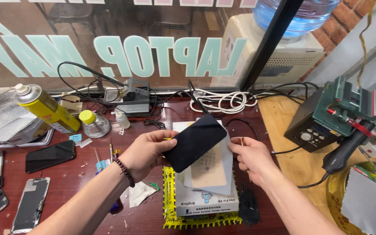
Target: The person repairs a smartphone at a workbench. They heat the phone with a heat gun, work a pry tool around the display edge, slide a plastic card along the seam, and lift the display open to expose the internal components.
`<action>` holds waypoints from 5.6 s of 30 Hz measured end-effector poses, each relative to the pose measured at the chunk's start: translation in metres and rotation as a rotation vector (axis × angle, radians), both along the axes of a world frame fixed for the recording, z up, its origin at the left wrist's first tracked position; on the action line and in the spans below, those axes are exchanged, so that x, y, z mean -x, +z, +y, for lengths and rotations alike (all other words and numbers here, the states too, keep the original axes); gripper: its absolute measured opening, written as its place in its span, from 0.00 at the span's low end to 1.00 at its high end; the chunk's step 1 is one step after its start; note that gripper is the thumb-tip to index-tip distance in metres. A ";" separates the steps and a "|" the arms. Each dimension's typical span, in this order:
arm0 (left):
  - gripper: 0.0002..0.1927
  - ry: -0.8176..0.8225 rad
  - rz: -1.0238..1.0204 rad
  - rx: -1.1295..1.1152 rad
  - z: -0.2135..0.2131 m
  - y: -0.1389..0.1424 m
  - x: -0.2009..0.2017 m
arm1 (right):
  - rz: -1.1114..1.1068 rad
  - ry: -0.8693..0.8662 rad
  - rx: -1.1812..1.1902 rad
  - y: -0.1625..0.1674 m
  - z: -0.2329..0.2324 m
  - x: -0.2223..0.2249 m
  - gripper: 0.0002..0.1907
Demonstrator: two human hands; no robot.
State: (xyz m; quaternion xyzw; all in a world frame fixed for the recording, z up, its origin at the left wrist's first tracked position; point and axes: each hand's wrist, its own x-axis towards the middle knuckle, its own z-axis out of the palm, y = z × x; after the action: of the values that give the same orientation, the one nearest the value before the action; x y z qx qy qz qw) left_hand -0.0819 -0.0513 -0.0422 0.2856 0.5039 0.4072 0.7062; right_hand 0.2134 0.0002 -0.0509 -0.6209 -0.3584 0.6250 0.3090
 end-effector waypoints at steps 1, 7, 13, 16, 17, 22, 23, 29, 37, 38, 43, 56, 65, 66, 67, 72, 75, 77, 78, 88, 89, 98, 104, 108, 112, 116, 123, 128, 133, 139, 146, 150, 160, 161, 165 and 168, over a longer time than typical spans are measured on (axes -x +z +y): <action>0.13 -0.021 0.034 0.001 -0.001 -0.001 0.002 | -0.009 -0.002 -0.011 -0.005 0.003 0.003 0.10; 0.13 -0.105 0.143 -0.025 0.003 -0.022 -0.009 | -0.101 0.019 -0.105 -0.014 0.020 0.010 0.09; 0.13 -0.081 0.357 -0.094 0.009 -0.035 -0.041 | -0.145 -0.143 -0.180 0.006 0.025 0.001 0.12; 0.15 -0.064 0.669 -0.186 0.003 -0.028 -0.047 | -0.060 -0.106 -0.227 0.029 0.029 0.010 0.11; 0.17 -0.057 0.789 -0.220 0.001 -0.024 -0.047 | -0.008 -0.061 -0.245 0.038 0.030 0.015 0.11; 0.16 0.179 0.857 -0.540 -0.002 0.008 -0.042 | 0.044 0.151 -0.441 0.074 0.021 0.063 0.11; 0.16 0.228 0.714 -0.518 -0.001 0.017 -0.037 | 0.093 0.183 -0.461 0.077 0.018 0.076 0.12; 0.15 0.120 0.285 -0.193 -0.021 0.039 -0.003 | 0.114 0.313 -0.490 0.060 -0.011 0.164 0.18; 0.17 0.285 0.806 0.227 -0.083 -0.047 0.116 | -0.253 0.566 -0.604 0.041 -0.017 0.178 0.26; 0.16 0.250 0.885 0.332 -0.090 -0.064 0.132 | -0.229 0.570 -0.576 0.040 -0.017 0.173 0.24; 0.18 0.210 1.012 0.486 -0.105 -0.133 0.176 | -0.160 0.517 -0.372 0.044 -0.015 0.162 0.18; 0.20 -0.368 1.364 0.516 -0.006 -0.090 0.150 | -0.065 0.391 -0.270 0.066 -0.012 0.139 0.15; 0.28 -0.545 1.556 0.463 0.002 -0.097 0.152 | 0.019 0.311 -0.212 0.060 -0.011 0.132 0.14; 0.29 -0.574 1.550 0.441 0.000 -0.099 0.156 | 0.022 0.310 -0.209 0.059 -0.010 0.131 0.14; 0.29 -0.598 1.545 0.420 0.000 -0.101 0.161 | 0.026 0.305 -0.211 0.058 -0.007 0.131 0.14; 0.25 -0.635 1.534 0.181 -0.006 -0.118 0.176 | 0.071 0.268 -0.241 0.053 0.004 0.120 0.14; 0.17 -0.337 1.503 0.081 -0.012 -0.119 0.180 | 0.098 0.211 -0.259 0.055 0.013 0.097 0.13; 0.14 -0.189 1.475 -0.024 -0.009 -0.105 0.182 | 0.031 0.191 -0.325 0.058 0.015 0.076 0.13; 0.18 -0.097 1.244 0.056 -0.007 -0.093 0.182 | 0.002 0.180 -0.357 0.060 0.015 0.067 0.14; 0.06 0.036 -0.319 -0.126 0.026 0.015 0.002 | 0.030 0.291 -0.366 0.089 -0.014 0.064 0.13; 0.06 0.048 -0.315 -0.110 0.027 0.018 -0.019 | 0.045 0.285 -0.398 0.091 -0.017 0.064 0.12; 0.14 0.289 -0.156 -0.106 0.030 0.053 -0.044 | 0.072 0.205 -0.208 0.107 -0.018 0.028 0.08; 0.16 0.095 0.014 -0.167 0.028 0.035 -0.074 | 0.152 0.333 -0.329 0.088 -0.003 0.025 0.07; 0.23 0.220 0.236 -0.388 0.034 0.029 -0.074 | -0.059 0.293 -0.532 0.079 0.023 0.010 0.08; 0.22 -0.078 1.131 -0.654 -0.004 0.028 -0.082 | -0.634 0.488 -0.696 0.067 0.036 -0.006 0.11; 0.30 -0.311 1.384 -0.547 -0.031 0.036 -0.097 | -0.638 0.688 -0.914 0.051 0.035 -0.004 0.11; 0.32 -0.318 1.345 -0.439 -0.034 0.049 -0.097 | -0.651 0.747 -0.775 0.046 0.036 0.002 0.13; 0.32 -0.279 1.327 -0.429 -0.035 0.046 -0.100 | -0.575 0.770 -0.847 0.044 0.034 0.005 0.12; 0.32 -0.290 1.328 -0.420 -0.036 0.048 -0.101 | -0.586 0.766 -0.857 0.045 0.031 0.008 0.11; 0.32 -0.306 1.337 -0.416 -0.035 0.050 -0.102 | -0.688 0.747 -0.687 0.052 0.027 0.010 0.12; 0.32 -0.326 1.329 -0.389 -0.035 0.054 -0.101 | -0.596 0.710 -0.933 0.047 0.021 0.007 0.11; 0.31 -0.335 1.324 -0.383 -0.034 0.055 -0.102 | -0.603 0.691 -0.931 0.043 0.018 0.004 0.11; 0.34 -0.362 1.307 -0.415 -0.025 0.052 -0.088 | -0.570 0.678 -1.010 0.037 0.010 0.003 0.10; 0.35 -0.373 1.296 -0.409 -0.023 0.052 -0.085 | -0.575 0.680 -0.999 0.037 0.009 0.003 0.10; 0.37 -0.390 1.256 -0.444 -0.022 0.049 -0.077 | -0.620 0.715 -1.149 0.039 0.010 0.001 0.12; 0.37 -0.392 1.261 -0.439 -0.023 0.047 -0.076 | -0.726 0.703 -1.052 0.039 0.010 0.002 0.11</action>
State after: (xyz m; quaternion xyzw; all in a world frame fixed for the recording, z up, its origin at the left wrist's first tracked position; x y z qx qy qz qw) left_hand -0.0056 -0.0741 0.0050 0.6896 0.6630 0.1210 0.2652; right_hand 0.2112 0.0102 -0.0114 -0.4064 -0.8696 0.1870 0.2091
